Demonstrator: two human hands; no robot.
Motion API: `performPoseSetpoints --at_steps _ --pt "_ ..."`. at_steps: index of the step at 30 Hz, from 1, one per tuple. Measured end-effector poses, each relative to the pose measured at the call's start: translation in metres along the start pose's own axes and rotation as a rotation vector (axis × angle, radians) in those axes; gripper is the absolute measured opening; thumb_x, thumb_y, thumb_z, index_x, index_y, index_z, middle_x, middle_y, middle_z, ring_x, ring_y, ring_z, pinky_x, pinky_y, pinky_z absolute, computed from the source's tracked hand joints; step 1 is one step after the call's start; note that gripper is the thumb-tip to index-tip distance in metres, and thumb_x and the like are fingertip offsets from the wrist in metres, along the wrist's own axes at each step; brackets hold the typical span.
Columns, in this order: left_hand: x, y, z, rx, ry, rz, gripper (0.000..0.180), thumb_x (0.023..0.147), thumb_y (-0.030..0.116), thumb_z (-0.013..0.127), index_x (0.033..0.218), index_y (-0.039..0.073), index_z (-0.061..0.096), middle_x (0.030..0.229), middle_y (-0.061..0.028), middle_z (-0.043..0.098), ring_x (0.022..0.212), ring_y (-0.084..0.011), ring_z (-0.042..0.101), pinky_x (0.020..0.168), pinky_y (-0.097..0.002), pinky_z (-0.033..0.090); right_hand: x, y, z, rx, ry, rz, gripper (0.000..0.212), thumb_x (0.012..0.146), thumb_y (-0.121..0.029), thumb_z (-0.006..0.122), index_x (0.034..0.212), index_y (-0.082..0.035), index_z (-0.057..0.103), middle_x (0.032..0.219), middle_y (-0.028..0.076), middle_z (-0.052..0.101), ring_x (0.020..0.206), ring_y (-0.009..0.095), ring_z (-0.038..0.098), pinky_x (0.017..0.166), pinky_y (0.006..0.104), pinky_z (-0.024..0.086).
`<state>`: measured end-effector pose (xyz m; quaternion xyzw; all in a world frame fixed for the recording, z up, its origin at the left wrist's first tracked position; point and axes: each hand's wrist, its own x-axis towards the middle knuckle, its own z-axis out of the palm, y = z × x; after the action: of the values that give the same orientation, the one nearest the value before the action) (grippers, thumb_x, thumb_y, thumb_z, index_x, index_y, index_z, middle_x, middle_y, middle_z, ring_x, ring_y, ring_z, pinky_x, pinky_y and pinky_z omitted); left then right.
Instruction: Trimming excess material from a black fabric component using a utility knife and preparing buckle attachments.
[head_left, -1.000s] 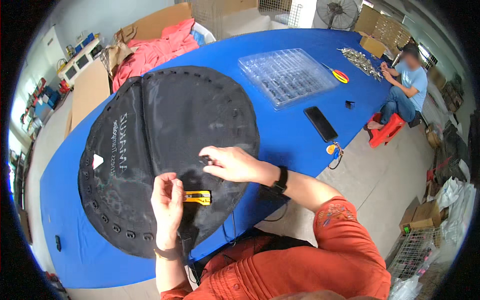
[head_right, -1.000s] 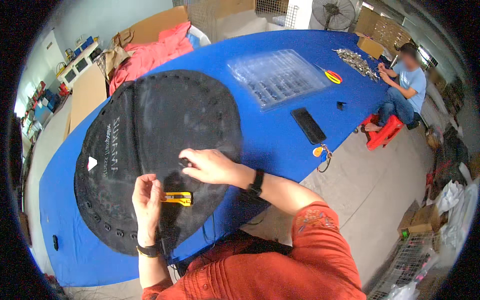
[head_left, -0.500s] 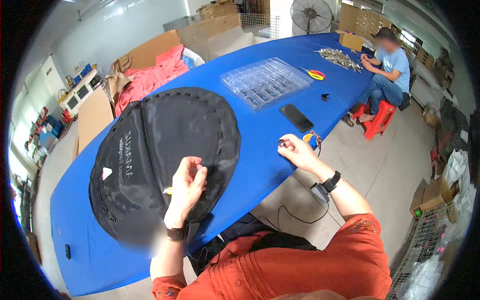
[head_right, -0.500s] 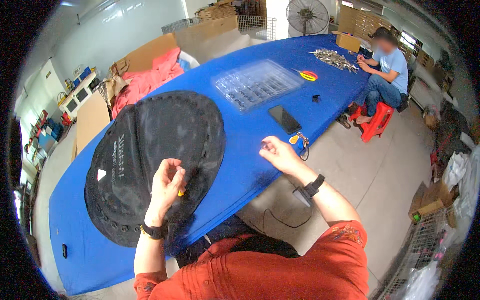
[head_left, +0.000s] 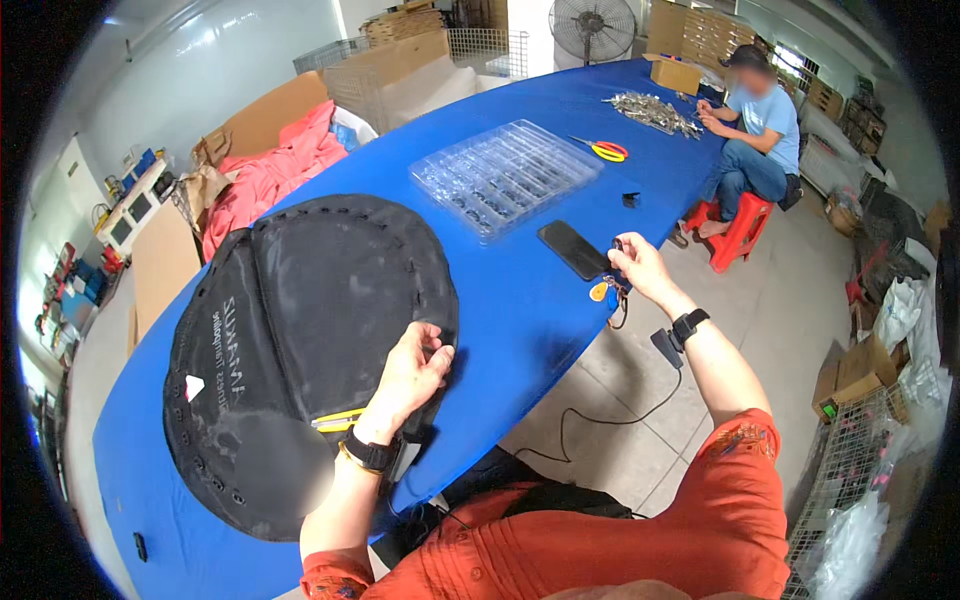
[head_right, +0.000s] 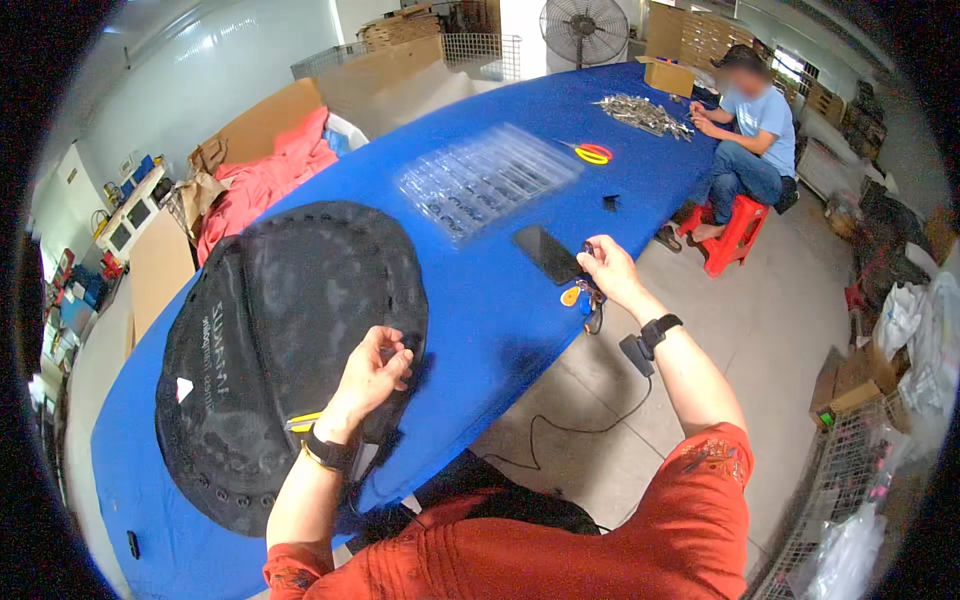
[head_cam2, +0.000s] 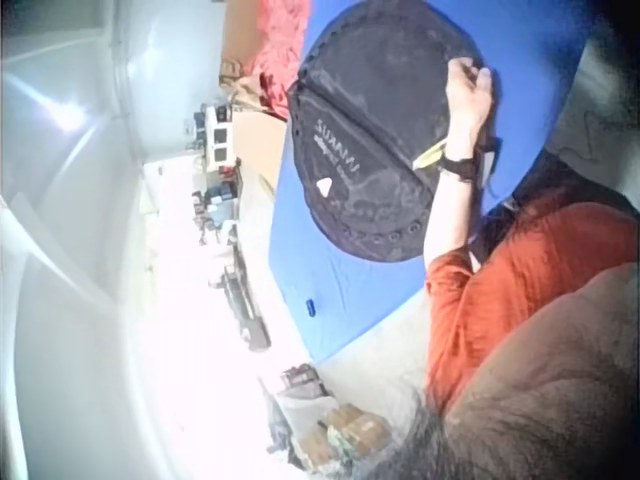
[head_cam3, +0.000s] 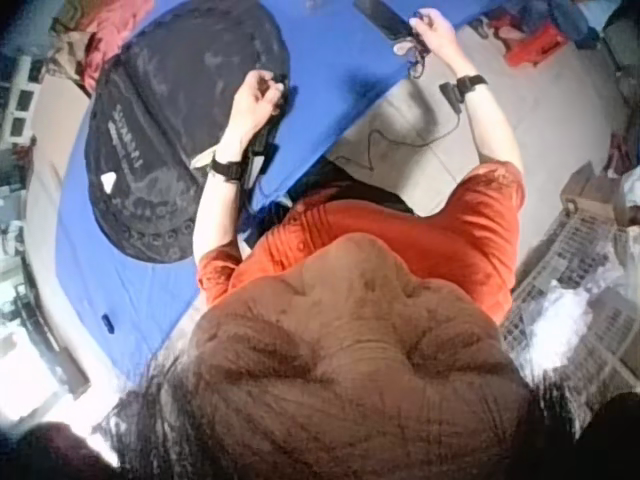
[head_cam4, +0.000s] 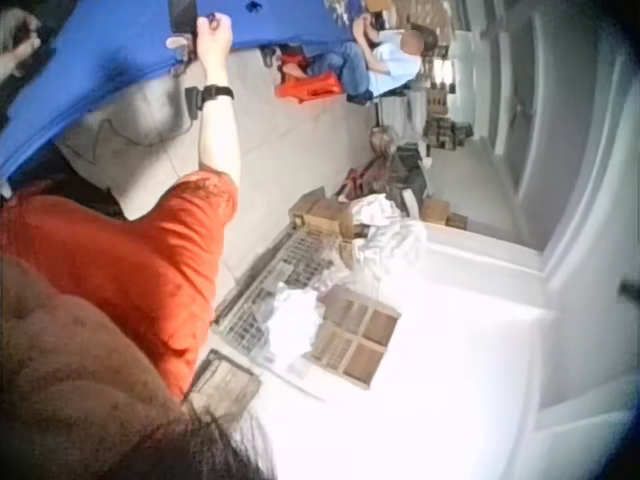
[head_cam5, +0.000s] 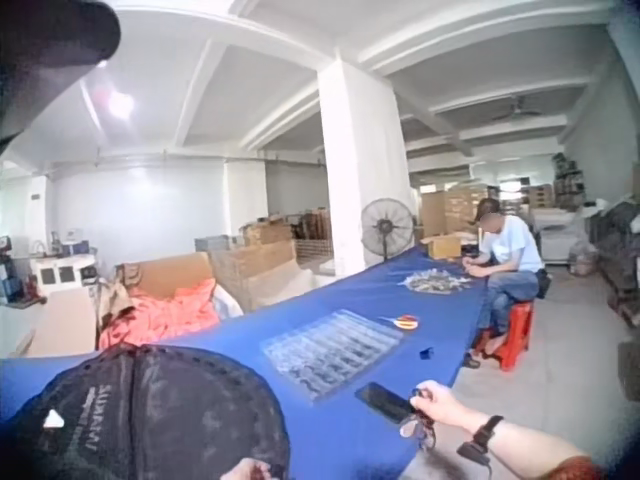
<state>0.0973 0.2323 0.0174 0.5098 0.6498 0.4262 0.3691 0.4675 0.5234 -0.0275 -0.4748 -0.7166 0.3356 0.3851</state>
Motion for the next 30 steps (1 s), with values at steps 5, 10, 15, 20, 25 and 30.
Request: performPoseSetpoints --at_steps 5,10,15,20,25,30 --pt "0.055 -0.013 0.012 -0.012 -0.004 -0.008 0.045 0.104 0.013 0.069 0.141 -0.005 0.050 0.124 -0.0130 0.060 0.091 -0.0200 0.073 0.071 -0.0342 0.065 0.028 0.004 -0.018 -0.100 0.026 -0.005 0.037 0.098 -0.027 0.079 0.122 -0.002 0.065 0.102 0.005 0.071 0.094 0.014 0.066 0.088 0.0336 0.055" --pt "0.120 -0.014 0.042 0.057 0.010 -0.002 0.059 0.104 0.016 0.071 0.150 -0.008 0.044 0.120 -0.0161 0.063 0.091 -0.0209 0.073 0.070 -0.0351 0.065 0.066 0.007 -0.035 -0.167 0.142 -0.065 0.043 0.100 -0.033 0.076 0.126 -0.002 0.062 0.105 0.009 0.072 0.098 0.018 0.067 0.091 0.0362 0.055" --pt "0.196 -0.066 0.061 0.274 0.197 0.143 0.069 0.101 0.021 0.075 0.152 -0.011 0.041 0.103 -0.0174 0.070 0.080 -0.0196 0.074 0.064 -0.0338 0.062 0.127 0.021 -0.040 -0.191 0.157 -0.055 0.041 0.102 -0.032 0.073 0.127 -0.001 0.061 0.105 0.011 0.072 0.097 0.020 0.069 0.091 0.0373 0.055" --pt "0.222 -0.026 0.075 0.132 0.114 -0.120 0.079 0.098 0.022 0.079 0.154 -0.012 0.035 0.104 -0.0202 0.071 0.069 -0.0198 0.072 0.056 -0.0337 0.060 0.200 0.064 -0.033 -0.150 0.170 -0.043 0.040 0.103 -0.032 0.072 0.126 -0.001 0.061 0.105 0.012 0.072 0.097 0.022 0.069 0.092 0.0379 0.055" --pt "0.227 -0.022 0.069 0.070 0.143 -0.092 0.078 0.097 0.015 0.080 0.152 -0.016 0.035 0.138 -0.0291 0.056 0.069 -0.0184 0.070 0.060 -0.0327 0.059 0.265 0.066 -0.004 -0.240 0.270 -0.016 0.046 0.102 -0.034 0.072 0.130 0.001 0.062 0.114 0.018 0.074 0.106 0.029 0.072 0.096 0.0404 0.055" --pt "0.233 -0.022 0.070 0.069 0.144 -0.049 0.072 0.098 0.011 0.079 0.152 -0.012 0.038 0.141 -0.0250 0.056 0.070 -0.0169 0.070 0.059 -0.0322 0.059 0.288 0.082 0.008 -0.310 0.254 0.028 0.052 0.102 -0.038 0.070 0.132 0.004 0.063 0.115 0.022 0.074 0.109 0.034 0.073 0.097 0.0435 0.055"
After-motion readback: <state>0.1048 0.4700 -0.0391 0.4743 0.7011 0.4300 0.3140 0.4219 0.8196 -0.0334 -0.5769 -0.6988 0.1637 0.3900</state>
